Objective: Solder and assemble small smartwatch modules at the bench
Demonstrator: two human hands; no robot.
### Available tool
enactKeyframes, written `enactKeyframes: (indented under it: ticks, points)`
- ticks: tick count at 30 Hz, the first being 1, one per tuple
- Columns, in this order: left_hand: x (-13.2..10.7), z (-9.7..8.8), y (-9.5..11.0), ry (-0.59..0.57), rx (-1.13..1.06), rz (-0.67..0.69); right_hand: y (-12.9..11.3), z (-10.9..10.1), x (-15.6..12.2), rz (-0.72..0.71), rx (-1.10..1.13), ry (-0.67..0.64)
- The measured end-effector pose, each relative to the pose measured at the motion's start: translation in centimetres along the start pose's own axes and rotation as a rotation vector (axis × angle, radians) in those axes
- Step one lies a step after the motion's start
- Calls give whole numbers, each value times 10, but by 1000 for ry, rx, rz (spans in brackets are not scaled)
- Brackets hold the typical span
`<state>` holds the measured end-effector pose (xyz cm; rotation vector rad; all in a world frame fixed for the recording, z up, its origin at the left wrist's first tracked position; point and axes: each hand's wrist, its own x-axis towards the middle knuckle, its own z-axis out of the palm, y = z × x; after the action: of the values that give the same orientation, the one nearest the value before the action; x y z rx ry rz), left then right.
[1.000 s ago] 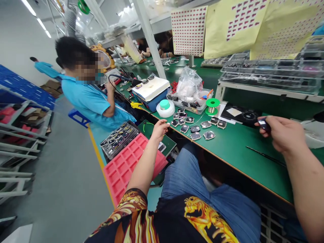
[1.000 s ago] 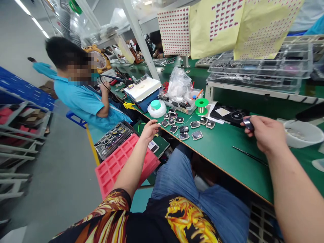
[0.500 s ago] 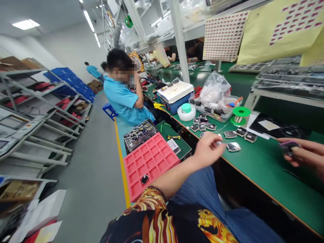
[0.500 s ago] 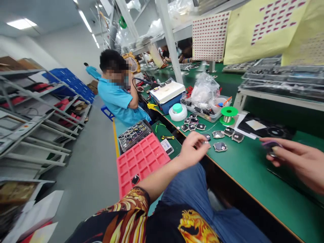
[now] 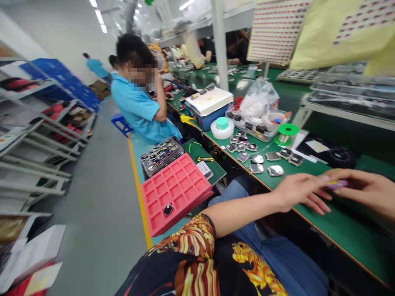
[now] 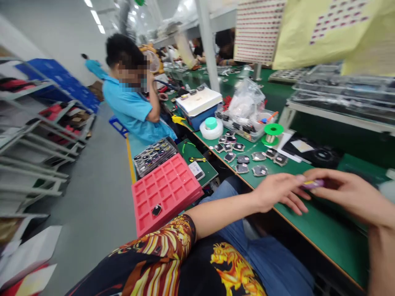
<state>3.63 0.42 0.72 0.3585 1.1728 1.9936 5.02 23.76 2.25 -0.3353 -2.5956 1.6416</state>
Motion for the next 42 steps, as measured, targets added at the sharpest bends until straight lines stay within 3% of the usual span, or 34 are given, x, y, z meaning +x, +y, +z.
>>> enactKeyframes:
  ticks: [1,2,5,8,14,29,42]
  points:
    - [-2,0,3,8,-32,-29,-5,2,-6,-64,3,-182]
    - [-4,0,4,38,-48,-32,-11,5,-13,-120,1,-262]
    - [-6,-4,0,104,-111,12,-29,11,-27,-212,116,-371]
    - [-4,-7,-11,128,-137,63,-33,12,-27,-178,320,-441]
    - [-12,-1,-18,204,2,207,-25,7,-30,-109,417,-419]
    - [-20,-6,-20,99,89,263,-21,6,-28,-135,466,-523]
    - [-21,-8,-17,56,92,197,-25,6,-30,-92,508,-607]
